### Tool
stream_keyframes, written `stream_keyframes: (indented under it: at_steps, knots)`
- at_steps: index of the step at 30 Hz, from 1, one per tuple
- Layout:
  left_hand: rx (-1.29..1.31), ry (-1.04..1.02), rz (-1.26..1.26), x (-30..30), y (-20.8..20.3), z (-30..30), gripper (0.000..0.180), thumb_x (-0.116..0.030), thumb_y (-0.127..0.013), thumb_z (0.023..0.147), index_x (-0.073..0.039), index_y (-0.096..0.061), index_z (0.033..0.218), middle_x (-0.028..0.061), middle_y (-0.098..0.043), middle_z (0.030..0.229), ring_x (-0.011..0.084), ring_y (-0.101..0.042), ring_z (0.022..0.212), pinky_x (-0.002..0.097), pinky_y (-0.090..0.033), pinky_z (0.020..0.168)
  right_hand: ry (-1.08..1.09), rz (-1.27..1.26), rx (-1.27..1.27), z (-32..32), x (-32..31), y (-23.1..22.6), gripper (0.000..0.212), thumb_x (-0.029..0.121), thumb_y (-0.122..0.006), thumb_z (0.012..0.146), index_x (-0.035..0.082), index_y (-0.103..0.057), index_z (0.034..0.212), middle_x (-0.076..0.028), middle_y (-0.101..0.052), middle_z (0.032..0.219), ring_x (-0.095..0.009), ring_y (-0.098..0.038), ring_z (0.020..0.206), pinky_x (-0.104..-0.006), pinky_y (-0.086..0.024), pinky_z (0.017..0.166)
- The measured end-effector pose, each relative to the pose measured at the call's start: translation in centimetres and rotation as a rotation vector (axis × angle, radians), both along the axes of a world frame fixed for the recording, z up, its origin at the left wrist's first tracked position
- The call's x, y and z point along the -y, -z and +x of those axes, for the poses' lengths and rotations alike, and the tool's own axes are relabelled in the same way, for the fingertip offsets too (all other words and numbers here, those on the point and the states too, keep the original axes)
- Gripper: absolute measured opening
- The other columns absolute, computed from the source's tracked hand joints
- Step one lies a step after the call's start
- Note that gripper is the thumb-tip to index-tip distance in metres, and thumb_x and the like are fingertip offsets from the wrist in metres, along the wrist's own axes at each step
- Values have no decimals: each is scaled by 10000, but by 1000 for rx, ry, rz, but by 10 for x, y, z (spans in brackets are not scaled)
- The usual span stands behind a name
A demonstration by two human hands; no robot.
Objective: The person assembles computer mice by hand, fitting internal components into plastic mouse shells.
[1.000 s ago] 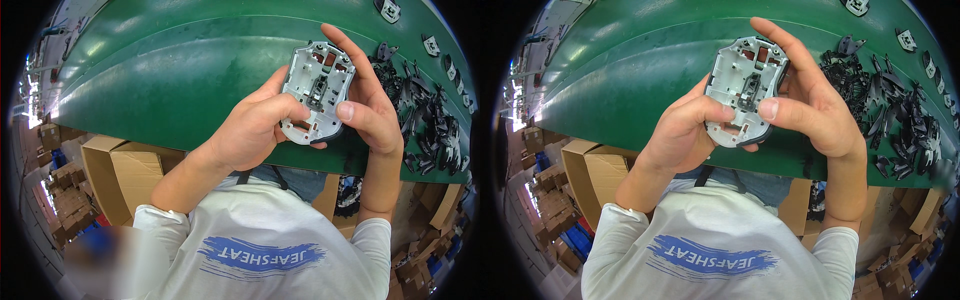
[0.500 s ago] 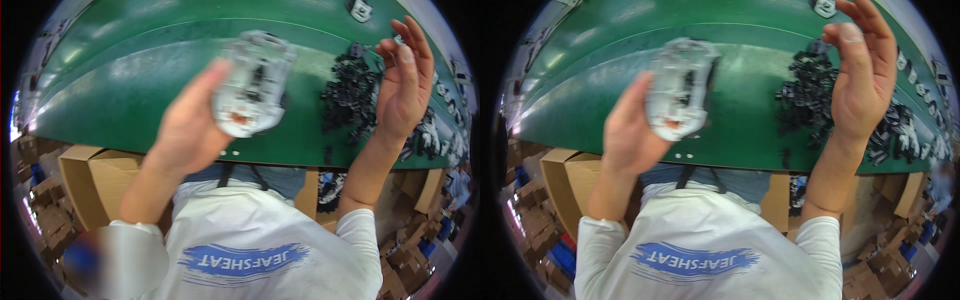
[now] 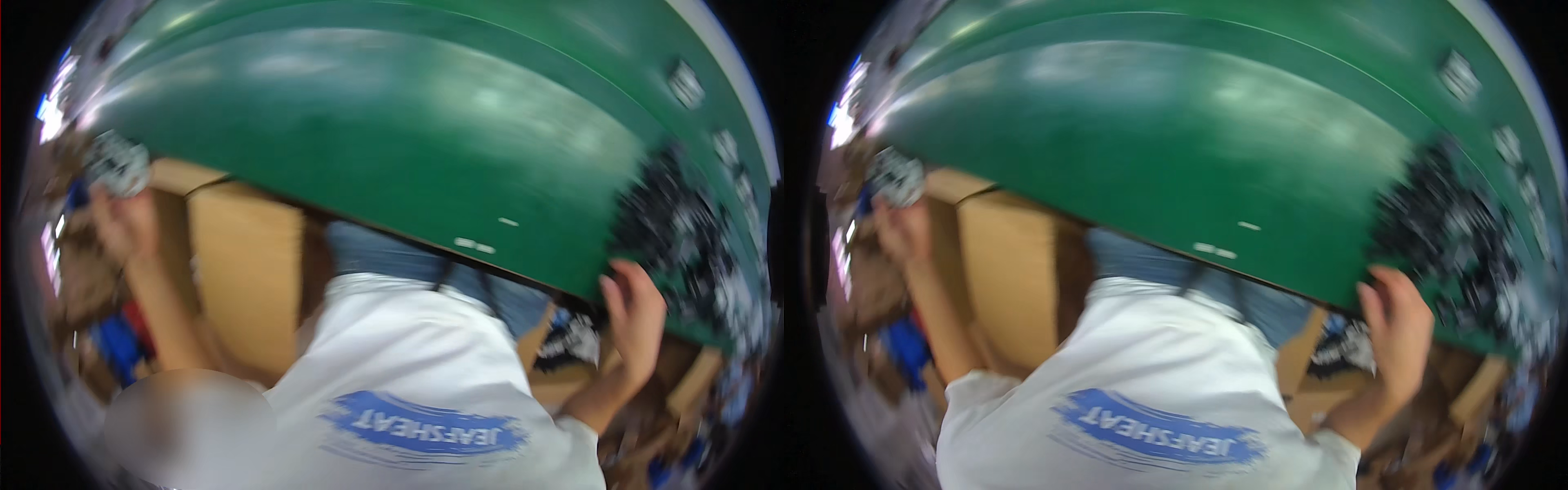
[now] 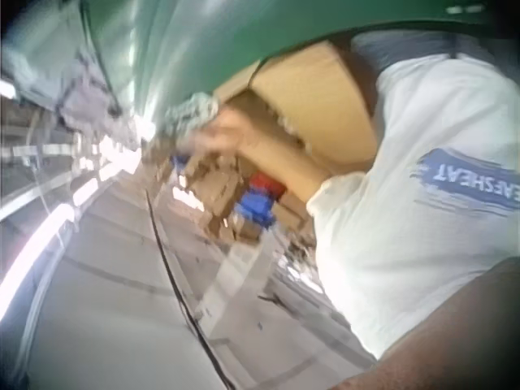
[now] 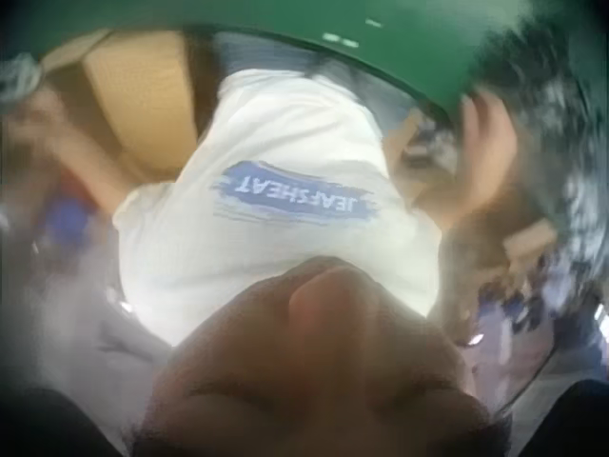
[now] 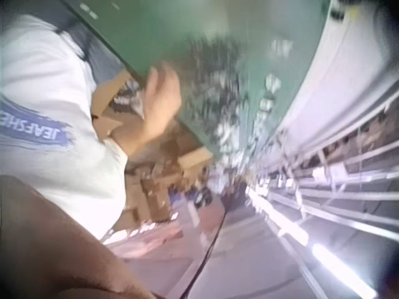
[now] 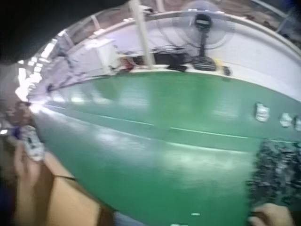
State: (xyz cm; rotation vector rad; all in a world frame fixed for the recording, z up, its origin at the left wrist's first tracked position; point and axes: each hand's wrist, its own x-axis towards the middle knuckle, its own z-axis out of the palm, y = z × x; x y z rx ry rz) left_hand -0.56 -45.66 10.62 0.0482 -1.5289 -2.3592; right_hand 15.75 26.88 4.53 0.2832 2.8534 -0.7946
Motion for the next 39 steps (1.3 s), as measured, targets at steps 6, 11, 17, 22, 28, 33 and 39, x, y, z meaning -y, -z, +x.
stream_keyframes:
  at_steps: [6,11,17,22,28,33,39]
  knots:
    - [447,-757,-708,108,90,74,538,-312,-782,1028,-67,-550,1446,82,-632,1298,174,-623,1152,360,-534,965,-117,-140,-117,-16,-8,11,178,46,-663,1041,-54,-680,1186,-63,-666,959,-153,-591,835,-298,-491,787]
    - [1122,-777,-1101,147,144,162,758,-398,-869,884,-56,-563,1487,187,-648,1326,312,-635,1243,424,-530,1050,-220,-230,-181,-51,18,16,174,37,-624,1052,-50,-637,1202,-78,-651,1028,-147,-577,878,-300,-488,787]
    - [1357,-815,-1402,202,169,217,468,-206,-684,926,-114,-644,1384,172,-705,1335,366,-661,1287,481,-530,1086,-241,-281,-146,-72,41,21,182,56,-615,1058,-40,-629,1212,-80,-649,1055,-160,-597,918,-306,-496,814]
    - [1369,-758,-1306,202,195,230,456,-234,-692,945,-111,-645,1382,194,-659,1412,385,-640,1318,482,-517,1107,-280,-237,-88,-72,52,22,184,69,-626,1055,-35,-639,1206,-72,-651,1042,-160,-598,909,-316,-493,841]
    - [1448,-490,-1490,196,194,265,529,-252,-711,949,-136,-614,1456,220,-603,1470,419,-601,1361,490,-488,1156,-256,-275,-81,-66,56,26,185,83,-637,1053,-26,-651,1201,-66,-656,1016,-155,-595,896,-314,-485,856]
    - [1315,-735,-1534,181,193,249,571,-215,-705,944,-137,-595,1499,223,-618,1457,419,-608,1355,493,-495,1151,-256,-283,-93,-72,42,25,172,69,-637,1050,-32,-657,1188,-68,-663,1013,-160,-605,907,-311,-493,868]
    - [571,-821,-1346,163,144,137,409,-123,-669,985,-5,-672,1377,155,-711,1322,271,-669,1241,395,-508,1100,-451,-227,-341,-123,55,-9,189,6,-775,898,-14,-741,1083,-168,-726,1037,-339,-713,985,-388,-561,891]
